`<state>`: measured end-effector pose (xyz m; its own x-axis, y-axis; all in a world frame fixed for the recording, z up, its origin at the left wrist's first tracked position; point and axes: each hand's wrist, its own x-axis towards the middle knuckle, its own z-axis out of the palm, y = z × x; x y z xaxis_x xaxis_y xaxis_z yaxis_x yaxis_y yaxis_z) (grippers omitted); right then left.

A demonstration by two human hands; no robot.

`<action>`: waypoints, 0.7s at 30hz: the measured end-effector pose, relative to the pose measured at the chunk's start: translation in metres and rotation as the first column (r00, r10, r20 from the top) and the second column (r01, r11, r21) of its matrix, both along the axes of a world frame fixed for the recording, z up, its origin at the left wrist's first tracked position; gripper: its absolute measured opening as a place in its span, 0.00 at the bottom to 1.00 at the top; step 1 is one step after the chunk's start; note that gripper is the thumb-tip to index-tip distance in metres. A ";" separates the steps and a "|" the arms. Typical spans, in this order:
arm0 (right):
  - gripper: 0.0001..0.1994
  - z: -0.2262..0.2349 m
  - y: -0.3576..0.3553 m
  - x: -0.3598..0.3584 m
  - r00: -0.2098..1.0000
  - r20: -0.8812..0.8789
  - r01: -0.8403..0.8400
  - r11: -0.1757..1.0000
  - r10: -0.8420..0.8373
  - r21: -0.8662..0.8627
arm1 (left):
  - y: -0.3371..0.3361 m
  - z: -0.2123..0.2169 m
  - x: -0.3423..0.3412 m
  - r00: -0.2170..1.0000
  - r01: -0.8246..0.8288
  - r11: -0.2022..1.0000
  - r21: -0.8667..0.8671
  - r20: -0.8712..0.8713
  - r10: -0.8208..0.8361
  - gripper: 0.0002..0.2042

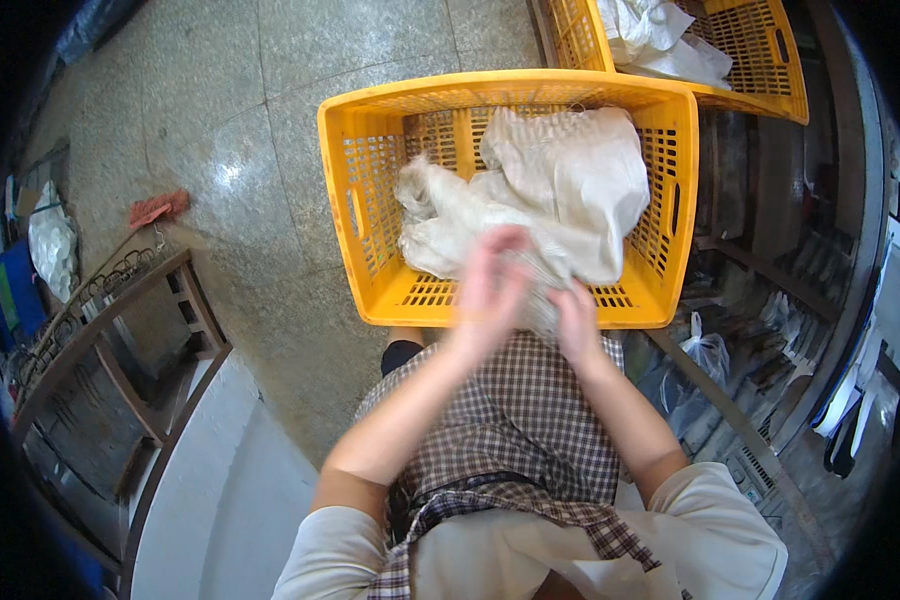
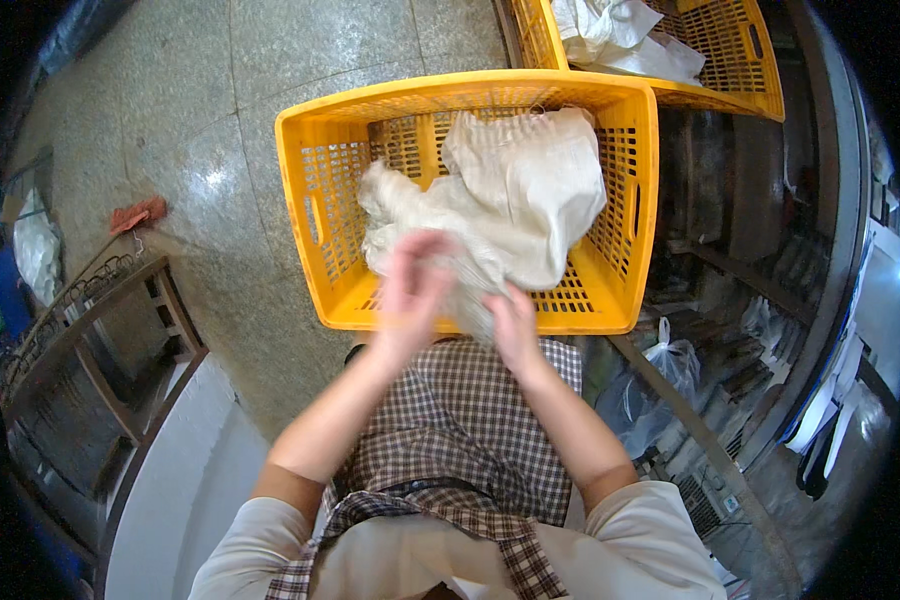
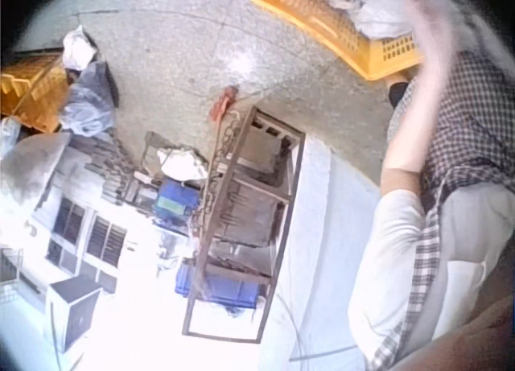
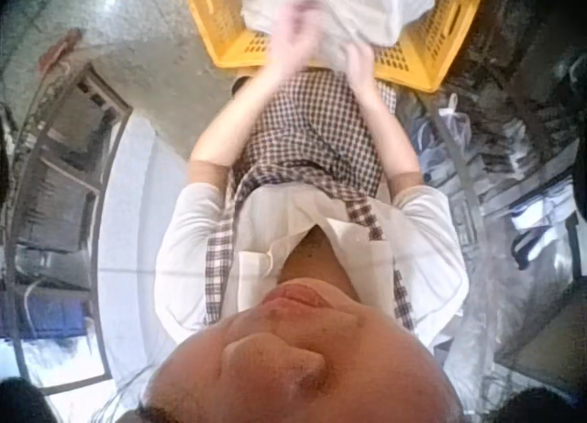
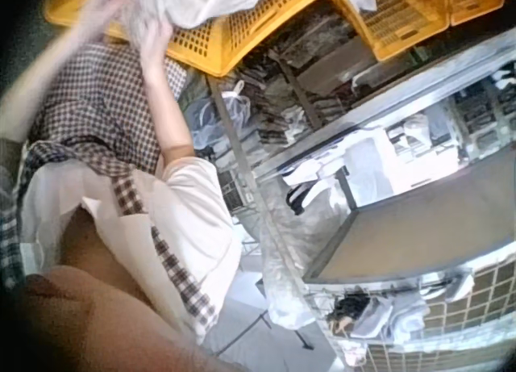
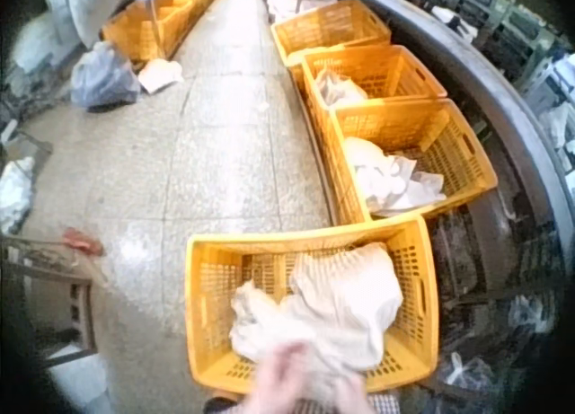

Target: The person repeatedly picks up white fabric pieces from yellow plastic baskets, unfolds them, and folds them by hand. The folded items are placed back into the baskets or onto a nearby table. The person also walks through the room and briefly operates a machine control lever.

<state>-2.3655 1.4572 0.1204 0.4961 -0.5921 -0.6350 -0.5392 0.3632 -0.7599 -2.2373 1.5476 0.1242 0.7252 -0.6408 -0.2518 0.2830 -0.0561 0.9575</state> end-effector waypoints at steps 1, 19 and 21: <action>0.25 0.018 -0.012 -0.015 0.993 0.084 0.069 0.984 -0.083 0.162 | 0.018 -0.013 0.020 0.985 -0.095 0.990 0.103 0.155 0.078 0.15; 0.13 0.108 -0.207 -0.108 0.906 -0.257 0.101 0.762 -0.336 -0.640 | 0.140 -0.175 0.086 0.944 0.273 0.589 0.760 -0.093 -0.317 0.13; 0.12 0.051 -0.222 -0.118 0.908 -0.392 -0.174 0.716 -0.150 -0.676 | 0.159 -0.148 0.123 0.869 0.302 0.504 0.809 -0.017 -0.494 0.11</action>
<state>-2.4832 1.2350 0.1718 0.3110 -0.9312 -0.1904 -0.8425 -0.1773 -0.5087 -2.1138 1.7068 -0.0236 0.5356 -0.5027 -0.6785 -0.1458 -0.8465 0.5121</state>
